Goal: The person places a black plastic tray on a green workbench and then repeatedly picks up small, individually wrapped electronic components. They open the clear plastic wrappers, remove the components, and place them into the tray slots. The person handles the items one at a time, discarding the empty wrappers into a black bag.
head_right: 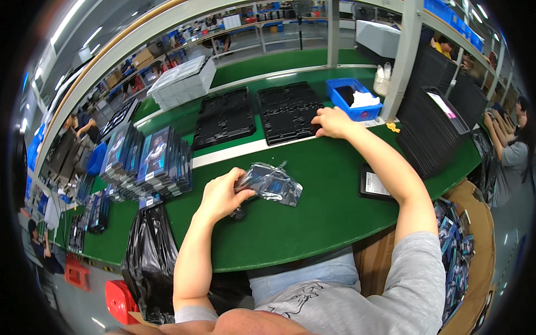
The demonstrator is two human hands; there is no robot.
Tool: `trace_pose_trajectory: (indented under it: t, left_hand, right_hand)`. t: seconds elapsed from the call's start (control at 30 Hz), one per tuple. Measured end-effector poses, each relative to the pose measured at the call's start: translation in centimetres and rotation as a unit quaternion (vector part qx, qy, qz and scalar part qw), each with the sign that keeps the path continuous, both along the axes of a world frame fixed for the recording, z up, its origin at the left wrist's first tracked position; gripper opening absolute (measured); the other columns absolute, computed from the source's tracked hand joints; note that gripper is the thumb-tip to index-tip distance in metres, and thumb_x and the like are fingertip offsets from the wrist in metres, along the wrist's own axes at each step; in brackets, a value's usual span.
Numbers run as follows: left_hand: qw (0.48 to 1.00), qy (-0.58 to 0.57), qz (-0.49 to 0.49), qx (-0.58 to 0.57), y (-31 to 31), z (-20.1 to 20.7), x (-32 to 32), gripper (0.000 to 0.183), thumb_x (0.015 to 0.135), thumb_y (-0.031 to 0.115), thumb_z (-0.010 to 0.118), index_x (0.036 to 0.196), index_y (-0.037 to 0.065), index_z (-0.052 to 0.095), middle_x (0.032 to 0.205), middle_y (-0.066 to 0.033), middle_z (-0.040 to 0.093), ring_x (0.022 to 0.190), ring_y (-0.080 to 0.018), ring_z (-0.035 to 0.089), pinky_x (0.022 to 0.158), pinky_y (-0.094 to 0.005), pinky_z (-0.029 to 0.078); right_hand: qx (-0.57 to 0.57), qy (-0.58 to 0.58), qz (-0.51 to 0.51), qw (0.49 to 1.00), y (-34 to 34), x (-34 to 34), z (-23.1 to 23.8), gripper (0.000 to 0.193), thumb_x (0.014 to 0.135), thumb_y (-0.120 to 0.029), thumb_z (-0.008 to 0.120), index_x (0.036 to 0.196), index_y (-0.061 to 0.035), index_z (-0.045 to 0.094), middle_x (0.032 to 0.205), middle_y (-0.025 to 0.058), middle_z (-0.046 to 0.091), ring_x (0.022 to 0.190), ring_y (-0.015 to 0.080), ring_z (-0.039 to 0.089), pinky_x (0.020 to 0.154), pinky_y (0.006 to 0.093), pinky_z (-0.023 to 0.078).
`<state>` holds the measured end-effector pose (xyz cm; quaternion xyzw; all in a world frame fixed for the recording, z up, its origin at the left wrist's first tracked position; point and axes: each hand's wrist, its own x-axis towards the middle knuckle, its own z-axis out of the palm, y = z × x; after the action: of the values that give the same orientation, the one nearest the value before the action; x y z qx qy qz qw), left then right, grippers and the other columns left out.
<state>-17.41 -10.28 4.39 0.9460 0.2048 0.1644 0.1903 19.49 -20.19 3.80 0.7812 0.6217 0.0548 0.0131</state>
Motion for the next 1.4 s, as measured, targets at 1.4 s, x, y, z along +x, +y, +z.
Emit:
trace_pose_trajectory:
  t: [1.4]
  left_hand:
    - [0.899,-0.420,0.020,-0.126,1.3,0.7,-4.1,0.054,0.084,0.020,0.067,0.126,-0.001,0.040,0.080,-0.0022,0.056,0.069,-0.0095,0.051,0.069,-0.0230,0.044]
  right_hand:
    - [0.079,-0.057,0.101,0.990,-1.8,-2.2,-4.4,0.046,0.092,-0.027,0.051,0.129,-0.0010,0.050,0.117,0.0091,0.051,0.111,0.0248,0.049,0.090,0.0449,0.043]
